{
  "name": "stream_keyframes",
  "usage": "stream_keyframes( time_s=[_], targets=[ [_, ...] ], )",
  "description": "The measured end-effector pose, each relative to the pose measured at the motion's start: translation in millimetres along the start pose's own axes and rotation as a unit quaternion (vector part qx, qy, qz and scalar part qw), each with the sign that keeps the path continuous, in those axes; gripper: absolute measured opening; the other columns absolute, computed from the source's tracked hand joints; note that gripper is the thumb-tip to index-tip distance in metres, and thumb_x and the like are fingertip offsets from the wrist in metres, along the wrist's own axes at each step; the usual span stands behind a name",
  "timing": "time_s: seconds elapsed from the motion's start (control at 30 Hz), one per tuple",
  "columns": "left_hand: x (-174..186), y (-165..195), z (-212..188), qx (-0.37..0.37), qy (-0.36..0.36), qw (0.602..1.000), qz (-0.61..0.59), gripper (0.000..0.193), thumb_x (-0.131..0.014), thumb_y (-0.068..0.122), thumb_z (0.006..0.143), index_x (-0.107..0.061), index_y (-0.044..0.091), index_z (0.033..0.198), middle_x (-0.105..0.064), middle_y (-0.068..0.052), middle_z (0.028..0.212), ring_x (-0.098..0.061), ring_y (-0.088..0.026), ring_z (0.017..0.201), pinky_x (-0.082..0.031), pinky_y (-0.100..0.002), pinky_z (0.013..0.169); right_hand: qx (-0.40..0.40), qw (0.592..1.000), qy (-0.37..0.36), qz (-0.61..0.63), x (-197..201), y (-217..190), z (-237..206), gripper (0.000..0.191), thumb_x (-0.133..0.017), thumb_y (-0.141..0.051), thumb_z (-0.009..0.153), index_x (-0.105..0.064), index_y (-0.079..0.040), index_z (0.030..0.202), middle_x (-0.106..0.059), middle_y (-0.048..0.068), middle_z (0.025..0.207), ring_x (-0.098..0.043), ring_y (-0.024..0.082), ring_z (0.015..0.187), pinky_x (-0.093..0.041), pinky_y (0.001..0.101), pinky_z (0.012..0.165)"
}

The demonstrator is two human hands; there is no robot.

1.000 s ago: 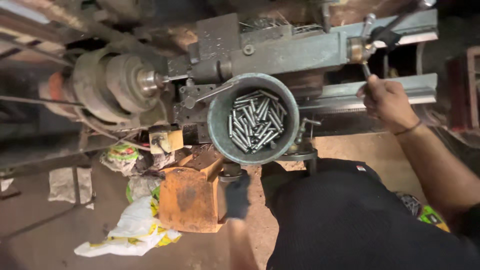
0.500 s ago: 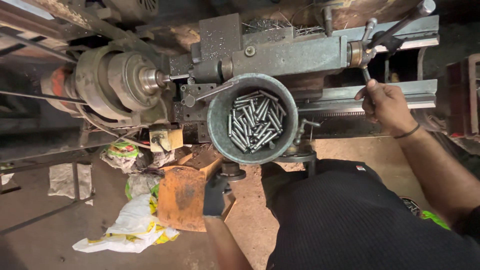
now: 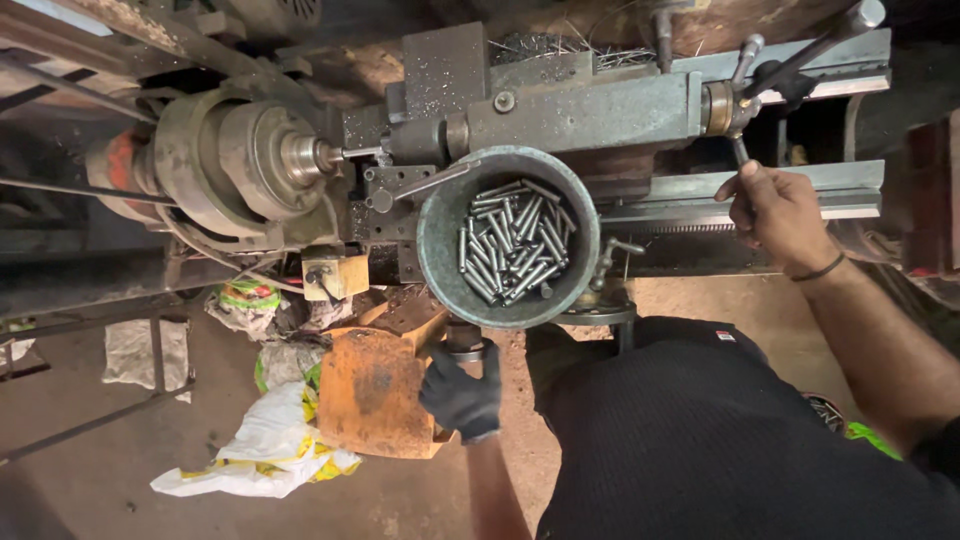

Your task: The person operates a lathe machine to machine metal pins. They adjust the workpiece in the chuck, turn the handwheels to feed the cutting tool, and place finished pins into a metal bowl.

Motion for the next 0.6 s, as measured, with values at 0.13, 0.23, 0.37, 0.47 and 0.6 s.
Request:
stream_keyframes(
  time_s=[0.13,0.23,0.37,0.47,0.6],
  targets=[
    [-52.4,-40.2,4.4,0.048,0.137,0.959,-0.245,0.075,-0.062,0.061,0.092,-0.053,-0.001,0.134,-0.065,-0.015,0.099,-0.062,-0.033,0.082,-0.049,-0.047,0.068,-0.002,0.999,0.020,-0.029,-0.5,-3.8,-3.3,0.050,-0.044,-0.041,0.115,-0.063,0.000,0.093,-0.045,0.002,0.060,-0.038,0.011,0.047,-0.029,0.0280,0.042],
    [-111.1,-69.4,-16.7,0.298,0.107,0.837,-0.447,0.075,-0.057,0.060,0.097,-0.053,-0.005,0.134,-0.063,-0.012,0.096,-0.057,-0.027,0.074,-0.045,-0.042,0.060,-0.015,0.997,0.038,-0.059,0.7,-2.8,-3.9,0.054,-0.048,-0.043,0.115,-0.059,0.000,0.084,-0.050,0.002,0.061,-0.042,0.011,0.048,-0.032,0.0281,0.043],
    [-75.3,-67.5,-23.4,0.154,0.210,0.963,-0.072,0.086,-0.067,0.057,0.086,-0.045,-0.011,0.134,-0.062,-0.017,0.094,-0.060,-0.034,0.076,-0.050,-0.045,0.062,0.062,0.982,0.076,-0.164,7.4,-3.8,-5.3,0.052,-0.056,-0.037,0.113,-0.058,0.000,0.077,-0.052,0.002,0.062,-0.045,0.010,0.052,-0.037,0.0288,0.048],
    [-75.4,-62.2,-12.9,0.114,0.184,0.974,0.072,0.077,-0.074,0.044,0.084,-0.045,-0.005,0.137,-0.066,-0.021,0.113,-0.063,-0.036,0.084,-0.054,-0.043,0.070,0.106,0.969,0.087,-0.208,7.8,2.8,-0.8,0.048,-0.057,-0.033,0.115,-0.060,-0.001,0.080,-0.052,0.000,0.063,-0.046,0.009,0.057,-0.038,0.0305,0.051],
    [-111.5,-63.4,1.1,0.222,0.051,0.920,-0.320,0.088,-0.075,0.025,0.076,-0.034,-0.009,0.146,-0.070,-0.013,0.101,-0.067,-0.032,0.085,-0.053,-0.044,0.070,0.235,0.906,0.074,-0.343,-2.2,-17.6,40.1,0.034,-0.064,-0.025,0.113,-0.062,0.002,0.091,-0.055,0.014,0.073,-0.053,0.025,0.068,-0.045,0.0399,0.069]
  ],
)
Point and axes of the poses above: each hand's wrist, its own z-axis towards the middle knuckle, its own x-axis out of the back of the hand, y = z × x, the point moved 7 cm from there along z, towards the middle knuckle
